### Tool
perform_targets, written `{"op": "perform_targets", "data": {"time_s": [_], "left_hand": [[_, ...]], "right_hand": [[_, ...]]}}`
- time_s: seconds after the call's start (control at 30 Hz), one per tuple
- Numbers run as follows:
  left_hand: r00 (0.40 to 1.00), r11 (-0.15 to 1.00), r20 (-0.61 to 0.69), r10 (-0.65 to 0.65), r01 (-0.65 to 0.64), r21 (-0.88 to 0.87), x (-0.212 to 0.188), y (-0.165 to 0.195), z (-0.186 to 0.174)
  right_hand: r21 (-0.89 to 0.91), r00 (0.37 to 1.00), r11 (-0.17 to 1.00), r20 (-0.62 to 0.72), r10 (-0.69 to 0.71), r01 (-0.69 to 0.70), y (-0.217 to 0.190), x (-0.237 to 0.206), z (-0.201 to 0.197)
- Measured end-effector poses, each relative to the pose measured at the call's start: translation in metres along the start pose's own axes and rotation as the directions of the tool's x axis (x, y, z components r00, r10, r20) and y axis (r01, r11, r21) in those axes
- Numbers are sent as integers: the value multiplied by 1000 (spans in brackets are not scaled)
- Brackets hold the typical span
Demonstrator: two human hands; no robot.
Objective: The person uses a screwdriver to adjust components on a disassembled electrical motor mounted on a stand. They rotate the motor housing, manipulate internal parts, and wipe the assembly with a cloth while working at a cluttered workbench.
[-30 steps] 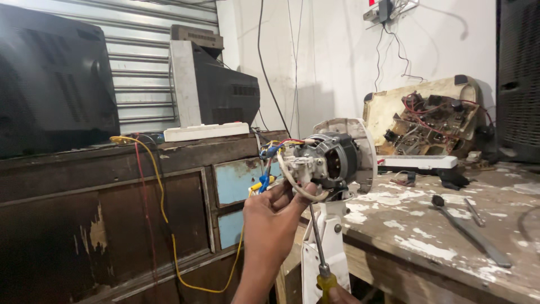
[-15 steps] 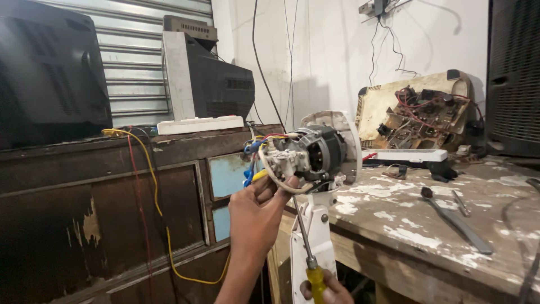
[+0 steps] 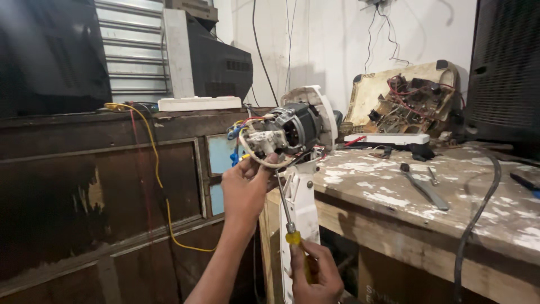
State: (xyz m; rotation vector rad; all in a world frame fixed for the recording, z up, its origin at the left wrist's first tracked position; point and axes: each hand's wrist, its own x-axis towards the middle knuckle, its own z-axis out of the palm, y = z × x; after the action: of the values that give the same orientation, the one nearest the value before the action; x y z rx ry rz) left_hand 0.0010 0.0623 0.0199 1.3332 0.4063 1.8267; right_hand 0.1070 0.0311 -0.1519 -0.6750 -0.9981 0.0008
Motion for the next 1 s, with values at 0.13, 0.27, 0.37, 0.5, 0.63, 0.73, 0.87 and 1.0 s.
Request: {"op": "perform_targets", "data": {"time_s": [0.13, 0.27, 0.37, 0.5, 0.63, 0.73, 0.87, 1.0], "left_hand": [[999, 999, 27, 34, -34, 15, 3, 1, 4], [1000, 1000, 8, -23, 23, -14, 5, 3, 5], [1000, 1000, 4, -21, 21, 9, 6, 4, 3], [999, 999, 44, -21, 19, 47, 7, 9, 0], [997, 995, 71, -2, -5, 100, 11, 12, 7], [996, 992, 92, 15, -26, 120, 14, 13, 16], [995, 989, 102, 18, -33, 145, 13, 13, 21], [988, 987, 147, 48, -69, 144, 12, 14, 22]], "right_hand": [[-218, 930, 904, 69, -360, 367, -10, 6, -9], [-332, 880, 821, 68, -469, 464, -10, 22, -19], [-358, 861, 792, 77, -503, 495, -1, 28, -21], [-208, 876, 851, 94, -474, 483, 16, 29, -13], [-222, 951, 929, -13, -308, 297, 27, 33, -3], [-47, 933, 932, 60, -356, 359, 27, 35, 3], [-1, 986, 987, -34, 160, -161, 21, 26, 6], [240, 910, 879, 48, 413, -412, 15, 22, 6]]}}
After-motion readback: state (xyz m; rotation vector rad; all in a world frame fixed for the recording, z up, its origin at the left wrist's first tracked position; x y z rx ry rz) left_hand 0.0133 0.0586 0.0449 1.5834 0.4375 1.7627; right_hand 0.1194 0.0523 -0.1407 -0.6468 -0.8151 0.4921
